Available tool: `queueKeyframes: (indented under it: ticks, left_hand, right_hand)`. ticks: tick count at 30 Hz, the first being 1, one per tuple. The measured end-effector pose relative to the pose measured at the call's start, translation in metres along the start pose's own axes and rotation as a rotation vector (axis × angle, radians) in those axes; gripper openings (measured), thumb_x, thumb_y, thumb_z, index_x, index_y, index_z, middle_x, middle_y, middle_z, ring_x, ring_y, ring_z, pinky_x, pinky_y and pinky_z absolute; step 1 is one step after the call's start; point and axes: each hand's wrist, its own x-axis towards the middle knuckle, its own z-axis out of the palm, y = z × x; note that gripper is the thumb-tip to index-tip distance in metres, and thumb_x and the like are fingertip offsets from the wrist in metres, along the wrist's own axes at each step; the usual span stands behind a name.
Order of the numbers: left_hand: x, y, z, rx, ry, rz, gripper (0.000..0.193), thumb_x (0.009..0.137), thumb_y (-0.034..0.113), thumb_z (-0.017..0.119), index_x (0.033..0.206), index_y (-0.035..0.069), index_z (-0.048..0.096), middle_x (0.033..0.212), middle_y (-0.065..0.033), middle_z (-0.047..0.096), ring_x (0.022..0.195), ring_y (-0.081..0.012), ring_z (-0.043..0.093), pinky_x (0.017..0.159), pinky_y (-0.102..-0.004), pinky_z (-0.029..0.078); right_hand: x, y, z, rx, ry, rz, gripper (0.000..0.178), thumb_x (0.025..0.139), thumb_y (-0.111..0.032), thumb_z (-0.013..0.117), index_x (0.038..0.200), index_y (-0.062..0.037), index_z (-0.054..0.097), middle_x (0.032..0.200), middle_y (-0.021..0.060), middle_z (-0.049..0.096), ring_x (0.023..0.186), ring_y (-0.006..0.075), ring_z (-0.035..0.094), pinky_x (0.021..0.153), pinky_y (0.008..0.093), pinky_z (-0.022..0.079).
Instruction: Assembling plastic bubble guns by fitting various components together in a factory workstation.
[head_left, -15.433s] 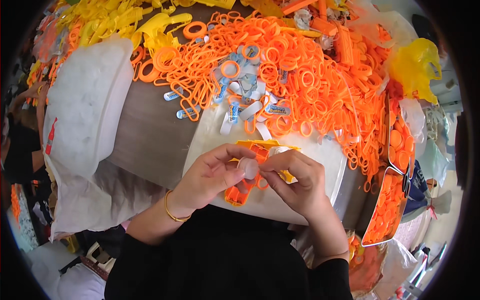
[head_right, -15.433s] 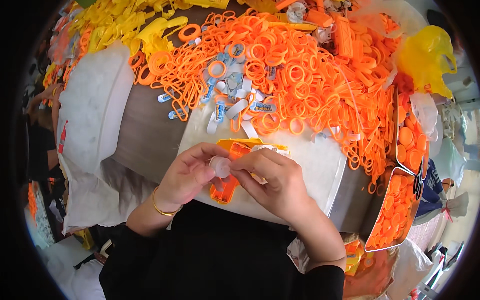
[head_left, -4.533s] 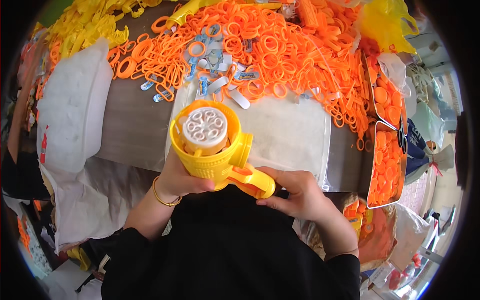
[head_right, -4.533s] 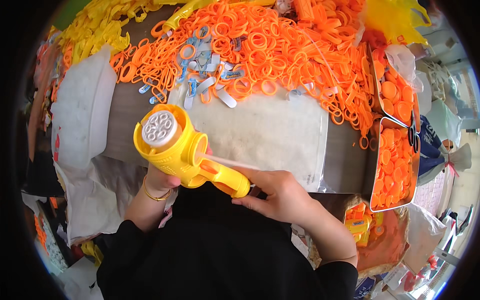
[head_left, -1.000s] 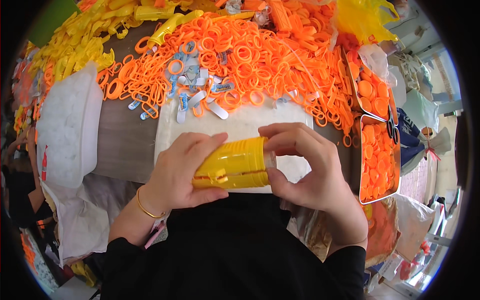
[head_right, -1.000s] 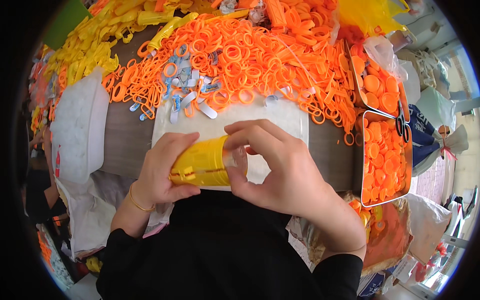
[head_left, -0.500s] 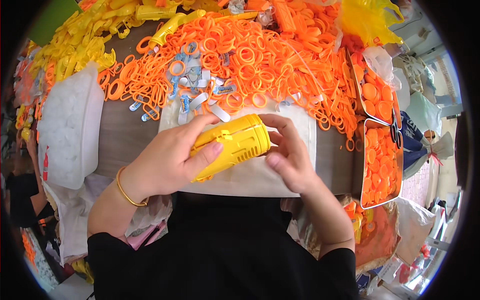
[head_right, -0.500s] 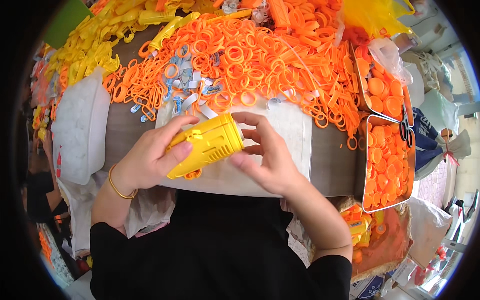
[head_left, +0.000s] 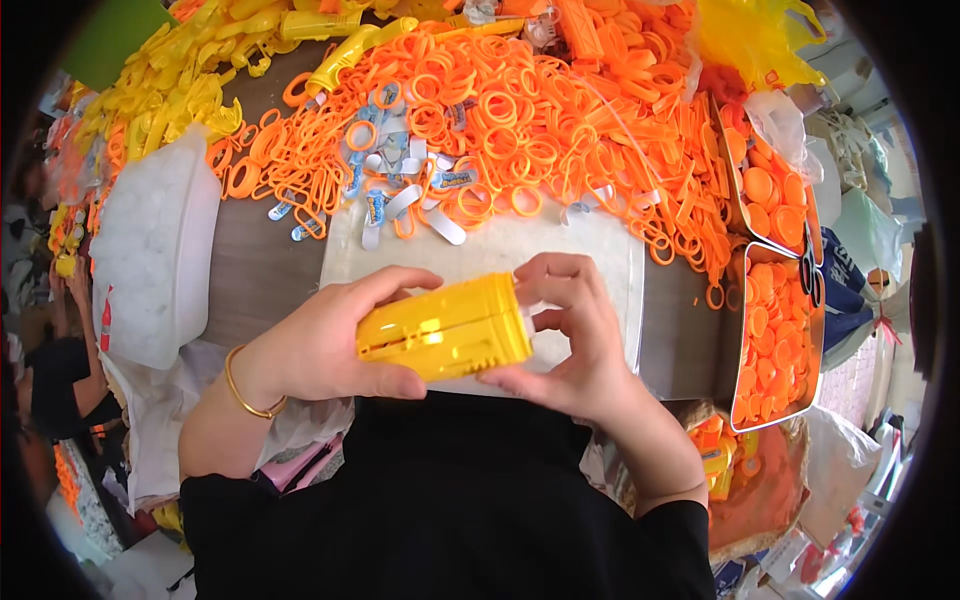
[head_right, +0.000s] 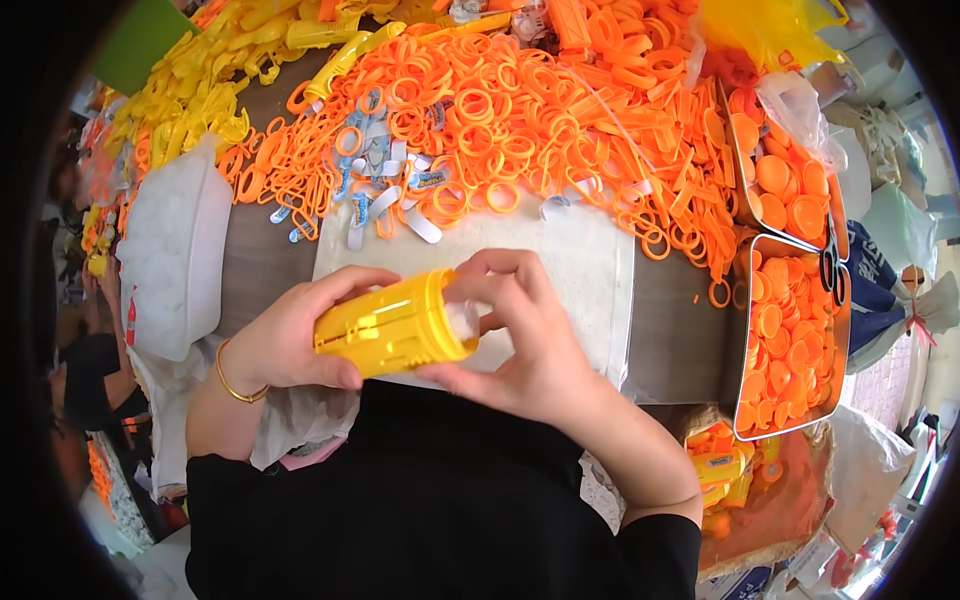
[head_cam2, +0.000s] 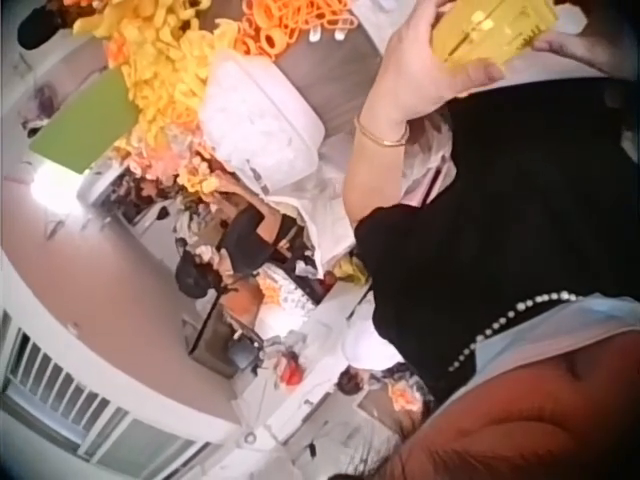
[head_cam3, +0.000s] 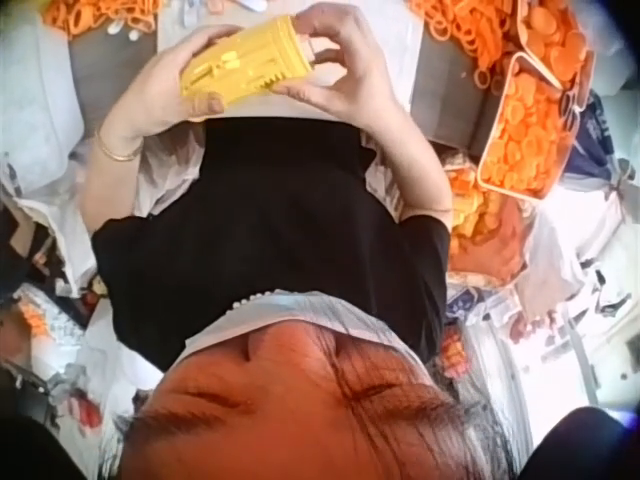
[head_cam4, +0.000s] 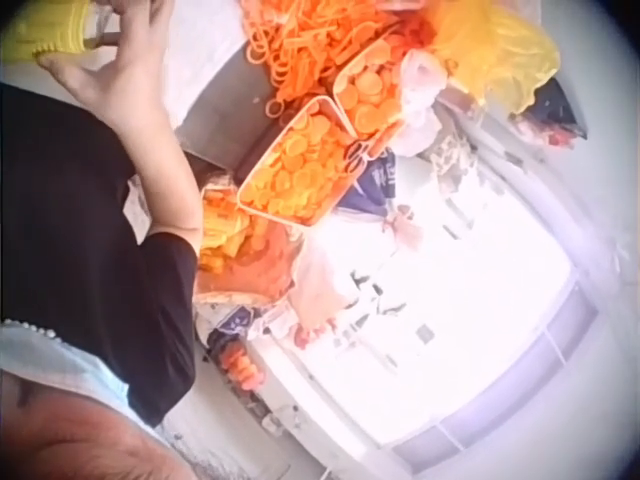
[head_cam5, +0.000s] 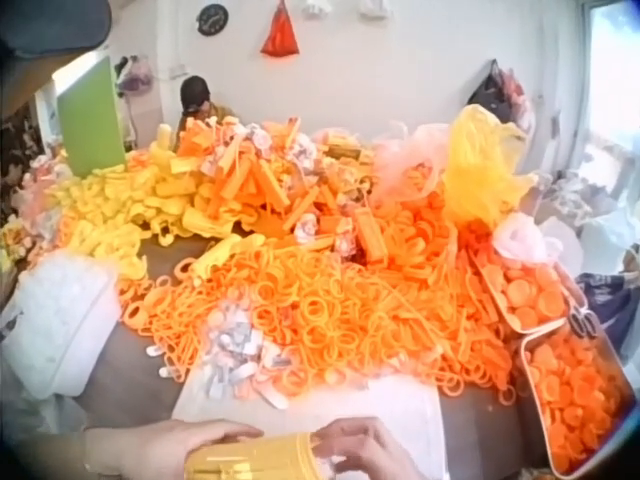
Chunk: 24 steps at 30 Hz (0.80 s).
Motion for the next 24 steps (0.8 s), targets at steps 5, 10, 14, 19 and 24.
queueKeyframes:
  ticks: [5,10,14,19,24]
  left_hand:
    - [-0.007,-0.017,-0.006,-0.331,-0.121,-0.055,0.062,0.091,0.039,0.057,0.132,-0.003,0.039,0.119,-0.0092,0.053,0.110,-0.0145,0.050,0.093,-0.0288,0.041]
    - [0.000,-0.026,0.000,-0.382,-0.210,-0.008,0.064,0.093,0.037,0.054,0.137,-0.003,0.033,0.125,-0.0102,0.049,0.113,-0.0146,0.047,0.095,-0.0285,0.039]
    - [-0.003,-0.025,0.011,-0.441,-0.251,-0.019,0.065,0.094,0.037,0.052,0.139,-0.003,0.028,0.128,-0.0106,0.047,0.115,-0.0152,0.046,0.096,-0.0289,0.038]
    - [-0.014,-0.048,0.038,-0.612,-0.276,-0.036,0.061,0.098,0.032,0.044,0.142,-0.002,0.020,0.134,-0.0113,0.042,0.123,-0.0159,0.041,0.100,-0.0300,0.035]
    - [-0.008,-0.054,0.049,-0.747,-0.010,-0.047,0.056,0.101,0.030,0.035,0.143,-0.003,0.020,0.133,-0.0117,0.045,0.121,-0.0154,0.044,0.101,-0.0311,0.035]
  right_hand:
    - [0.004,-0.005,0.002,0.020,-0.070,-0.044,0.058,0.064,-0.019,0.085,0.111,-0.0072,0.052,0.110,0.0105,0.046,0.097,0.0210,0.055,0.068,0.0288,0.054]
    - [-0.001,0.016,-0.002,0.163,-0.141,-0.026,0.060,0.064,-0.021,0.085,0.112,-0.0074,0.050,0.111,0.0102,0.047,0.099,0.0208,0.054,0.068,0.0289,0.054]
    - [-0.011,0.017,-0.007,0.255,-0.236,0.054,0.063,0.062,-0.020,0.087,0.111,-0.0072,0.048,0.114,0.0117,0.045,0.107,0.0206,0.050,0.074,0.0292,0.054]
    - [-0.027,0.014,-0.007,0.231,-0.284,0.120,0.063,0.064,-0.020,0.086,0.113,-0.0070,0.048,0.116,0.0122,0.045,0.105,0.0201,0.052,0.076,0.0302,0.054]
    - [-0.021,0.012,0.013,-0.136,0.056,0.103,0.054,0.071,-0.018,0.080,0.114,-0.0061,0.049,0.116,0.0118,0.047,0.104,0.0201,0.054,0.075,0.0283,0.053]
